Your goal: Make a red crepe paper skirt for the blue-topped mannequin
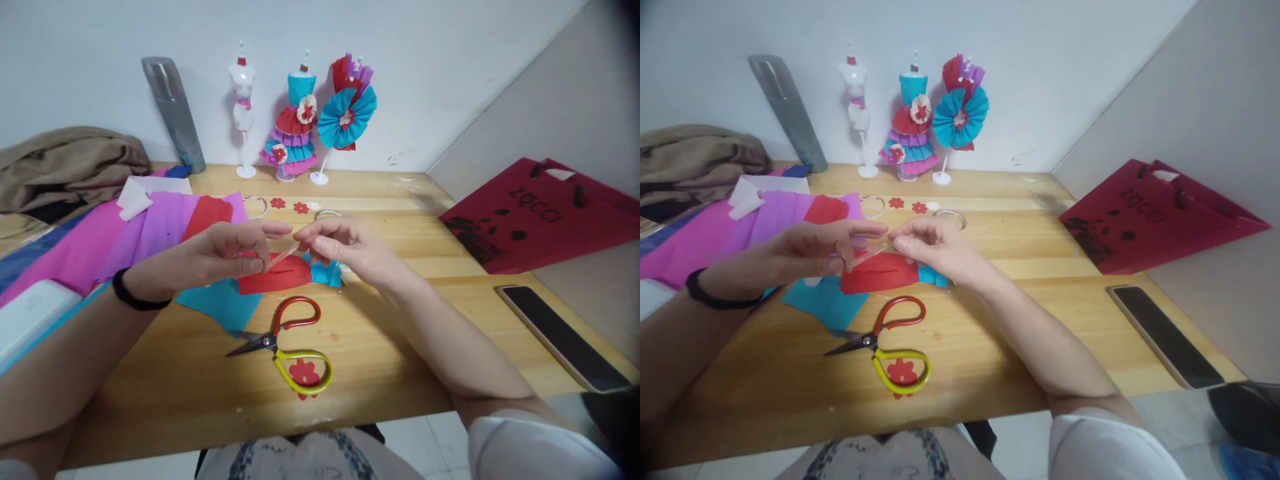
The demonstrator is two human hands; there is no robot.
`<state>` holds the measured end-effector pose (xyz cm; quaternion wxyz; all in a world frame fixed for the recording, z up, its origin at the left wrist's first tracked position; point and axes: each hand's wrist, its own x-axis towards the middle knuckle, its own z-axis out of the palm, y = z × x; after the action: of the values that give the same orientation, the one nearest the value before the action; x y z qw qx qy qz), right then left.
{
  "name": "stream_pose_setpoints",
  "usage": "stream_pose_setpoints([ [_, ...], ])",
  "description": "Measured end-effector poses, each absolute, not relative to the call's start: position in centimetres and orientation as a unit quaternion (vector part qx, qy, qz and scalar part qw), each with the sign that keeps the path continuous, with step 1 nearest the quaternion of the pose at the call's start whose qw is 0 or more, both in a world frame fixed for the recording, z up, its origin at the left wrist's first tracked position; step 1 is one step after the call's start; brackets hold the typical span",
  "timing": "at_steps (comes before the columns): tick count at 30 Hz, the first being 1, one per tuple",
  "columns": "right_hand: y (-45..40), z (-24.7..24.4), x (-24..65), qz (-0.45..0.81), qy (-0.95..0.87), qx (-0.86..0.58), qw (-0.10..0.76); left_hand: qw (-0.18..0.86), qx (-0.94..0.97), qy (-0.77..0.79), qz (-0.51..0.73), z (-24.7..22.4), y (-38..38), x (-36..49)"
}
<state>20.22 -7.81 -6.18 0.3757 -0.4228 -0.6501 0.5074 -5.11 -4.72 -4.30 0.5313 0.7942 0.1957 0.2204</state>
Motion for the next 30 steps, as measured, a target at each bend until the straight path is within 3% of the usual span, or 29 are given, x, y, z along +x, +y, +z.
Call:
stream_pose_setpoints([
  [6, -8.1, -6.9, 18.9, 0.535, -0.603, -0.425, 0.412, 0.487, 0.82, 0.218, 0.206, -4.1, -5.1, -4.7],
  [12, -8.1, -7.0, 18.7, 0.448, -0.598, -0.442, 0.497, 0.44, 0.749, 0.404, 0.287, -4.6, -5.6, -3.9],
  [17, -8.6, -7.2, 18.3, 0.402, -0.61, -0.439, 0.523, 0.413, 0.724, 0.468, 0.294, -4.7, -5.4, -3.6],
  [24, -8.8, -7.8, 17.8, 0.387, -0.597, -0.433, 0.554, 0.429, 0.72, 0.472, 0.273, -4.8, -5.2, -3.8],
  [30, -9.2, -7.9, 17.8, 0.352, -0.597, -0.429, 0.58, 0.366, 0.772, 0.447, 0.266, -3.9, -5.3, -4.6],
])
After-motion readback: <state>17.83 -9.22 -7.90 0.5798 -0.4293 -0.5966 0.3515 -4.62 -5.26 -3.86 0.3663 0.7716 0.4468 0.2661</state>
